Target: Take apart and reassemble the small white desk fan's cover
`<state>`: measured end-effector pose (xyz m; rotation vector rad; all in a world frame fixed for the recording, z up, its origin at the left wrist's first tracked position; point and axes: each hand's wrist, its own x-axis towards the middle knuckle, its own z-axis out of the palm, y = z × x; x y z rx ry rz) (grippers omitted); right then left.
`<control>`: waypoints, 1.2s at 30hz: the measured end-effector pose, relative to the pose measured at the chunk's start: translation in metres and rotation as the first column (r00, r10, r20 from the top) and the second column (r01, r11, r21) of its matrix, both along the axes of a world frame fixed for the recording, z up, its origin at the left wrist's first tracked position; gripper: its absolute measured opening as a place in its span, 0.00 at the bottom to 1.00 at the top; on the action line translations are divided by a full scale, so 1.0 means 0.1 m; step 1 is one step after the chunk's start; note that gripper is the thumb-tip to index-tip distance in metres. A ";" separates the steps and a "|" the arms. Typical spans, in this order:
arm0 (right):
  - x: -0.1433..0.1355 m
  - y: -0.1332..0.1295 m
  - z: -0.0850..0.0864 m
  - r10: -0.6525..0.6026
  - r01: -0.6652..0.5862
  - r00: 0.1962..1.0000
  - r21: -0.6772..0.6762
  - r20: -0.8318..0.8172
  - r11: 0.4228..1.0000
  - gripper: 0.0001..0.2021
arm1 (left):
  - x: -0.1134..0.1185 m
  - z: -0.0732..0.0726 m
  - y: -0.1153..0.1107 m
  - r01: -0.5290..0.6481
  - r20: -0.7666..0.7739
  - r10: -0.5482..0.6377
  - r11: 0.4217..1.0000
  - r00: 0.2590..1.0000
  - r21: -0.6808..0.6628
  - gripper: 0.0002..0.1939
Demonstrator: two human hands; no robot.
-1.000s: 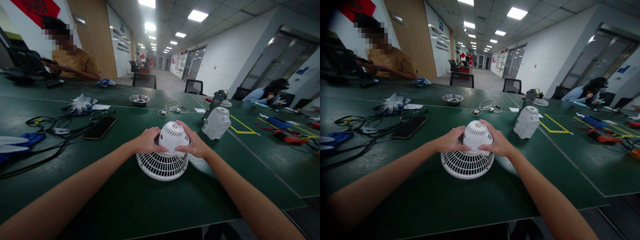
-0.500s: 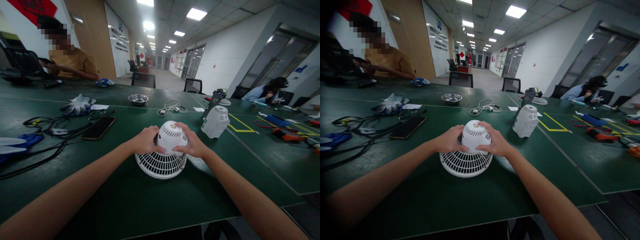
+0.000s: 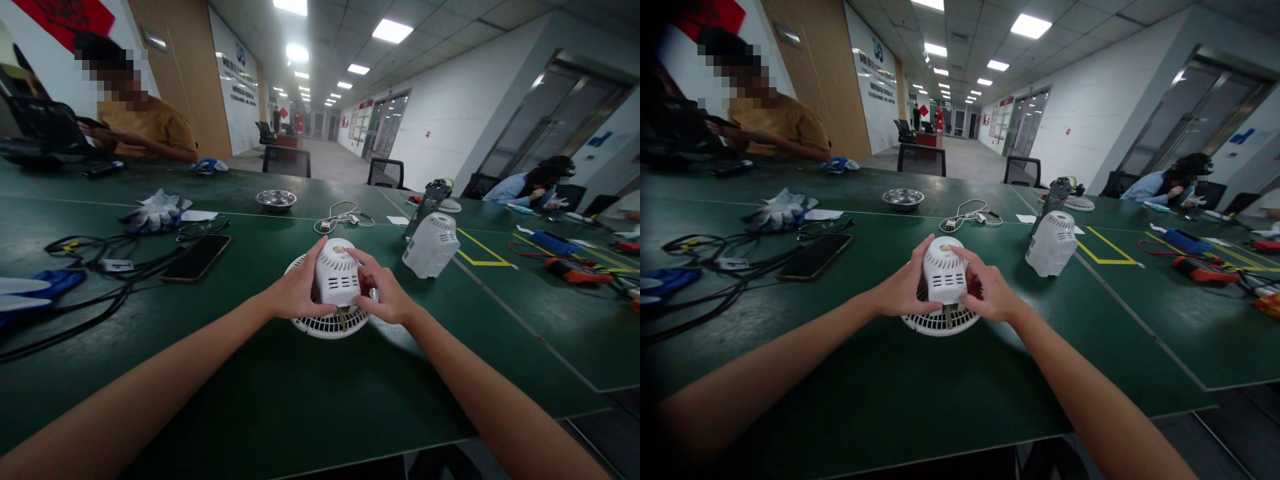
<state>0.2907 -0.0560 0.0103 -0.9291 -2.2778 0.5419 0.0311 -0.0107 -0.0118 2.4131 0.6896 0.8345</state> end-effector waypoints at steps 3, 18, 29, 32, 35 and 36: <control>-0.05 -0.02 0.00 0.004 -0.005 0.999 -0.046 -0.035 0.999 0.45 | -0.01 0.03 -0.03 0.003 0.007 -0.003 0.999 1.000 0.034 0.65; -0.04 -0.04 0.01 0.007 -0.013 0.998 -0.098 -0.057 0.995 0.40 | -0.03 0.04 0.03 0.005 -0.011 -0.004 0.996 1.000 0.093 0.55; -0.04 0.06 -0.05 -0.296 0.296 0.955 0.180 -0.029 0.938 0.35 | 0.02 -0.02 0.01 -0.185 -0.024 0.192 0.967 0.981 0.174 0.44; 0.01 0.11 -0.07 -0.322 0.326 0.945 0.178 -0.050 0.929 0.31 | -0.04 -0.09 0.09 -0.341 0.085 0.335 0.937 0.938 0.073 0.32; 0.03 0.15 -0.10 -0.366 0.370 0.929 0.138 -0.057 0.919 0.35 | -0.10 -0.18 0.21 -0.532 0.093 0.535 0.845 0.839 -0.061 0.27; 0.03 0.15 -0.11 -0.381 0.384 0.923 0.123 -0.045 0.915 0.39 | -0.13 -0.22 0.25 -0.559 0.058 0.568 0.820 0.821 -0.126 0.26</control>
